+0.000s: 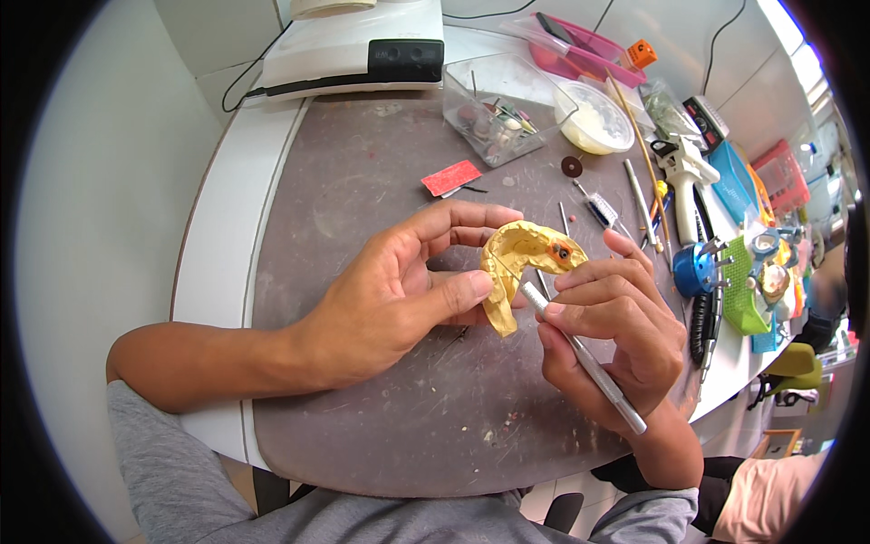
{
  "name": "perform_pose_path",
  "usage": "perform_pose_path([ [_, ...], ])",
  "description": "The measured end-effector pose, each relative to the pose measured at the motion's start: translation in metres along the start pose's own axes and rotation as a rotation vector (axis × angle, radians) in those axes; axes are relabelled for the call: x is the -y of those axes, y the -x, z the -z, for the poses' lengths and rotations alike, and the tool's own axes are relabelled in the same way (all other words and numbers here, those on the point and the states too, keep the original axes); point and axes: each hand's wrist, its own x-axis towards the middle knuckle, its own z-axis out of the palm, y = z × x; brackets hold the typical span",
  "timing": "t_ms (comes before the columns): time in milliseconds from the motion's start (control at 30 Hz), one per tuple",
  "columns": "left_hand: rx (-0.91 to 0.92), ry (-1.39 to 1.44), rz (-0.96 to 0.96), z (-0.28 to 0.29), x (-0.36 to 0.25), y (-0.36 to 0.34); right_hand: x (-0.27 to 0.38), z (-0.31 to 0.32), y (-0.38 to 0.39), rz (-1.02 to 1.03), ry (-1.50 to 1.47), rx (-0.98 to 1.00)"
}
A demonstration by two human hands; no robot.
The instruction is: The person carves and shapes a dental model using a scalpel, then places a small component onto the model before curing it in a UV chamber.
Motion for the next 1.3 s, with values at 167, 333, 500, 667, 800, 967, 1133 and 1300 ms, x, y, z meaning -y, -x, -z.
perform_pose_path([
  [167, -0.023, 0.006, 0.019, -0.0002, -0.0004, -0.0012, -0.0009, -0.0004, -0.0014, -0.002, 0.004, 0.009],
  [333, -0.012, -0.040, 0.002, -0.0007, -0.0014, -0.0007, -0.0020, -0.0024, 0.0012, -0.001, -0.016, -0.027],
  [500, -0.005, -0.028, -0.023, -0.0004, 0.0001, -0.0014, -0.0013, -0.0026, 0.0005, 0.001, 0.013, -0.013],
  [667, 0.017, -0.041, -0.032, -0.0026, -0.0021, 0.0002, -0.0003, -0.0031, 0.0031, 0.006, -0.038, -0.061],
  [800, -0.005, -0.079, -0.058, -0.0009, 0.0038, -0.0012, -0.0005, -0.0036, 0.0022, 0.078, 0.084, 0.004],
  [967, 0.007, -0.034, -0.035, -0.0005, 0.0023, -0.0008, 0.0040, 0.0022, 0.0038, 0.011, 0.026, -0.036],
  [1133, -0.020, -0.004, 0.013, -0.0001, 0.0011, -0.0020, 0.0046, 0.0027, 0.0029, 0.003, 0.045, -0.018],
  [1300, -0.004, -0.010, 0.013, 0.0015, 0.0017, -0.0012, 0.0038, 0.0022, 0.0030, -0.003, 0.071, 0.015],
])
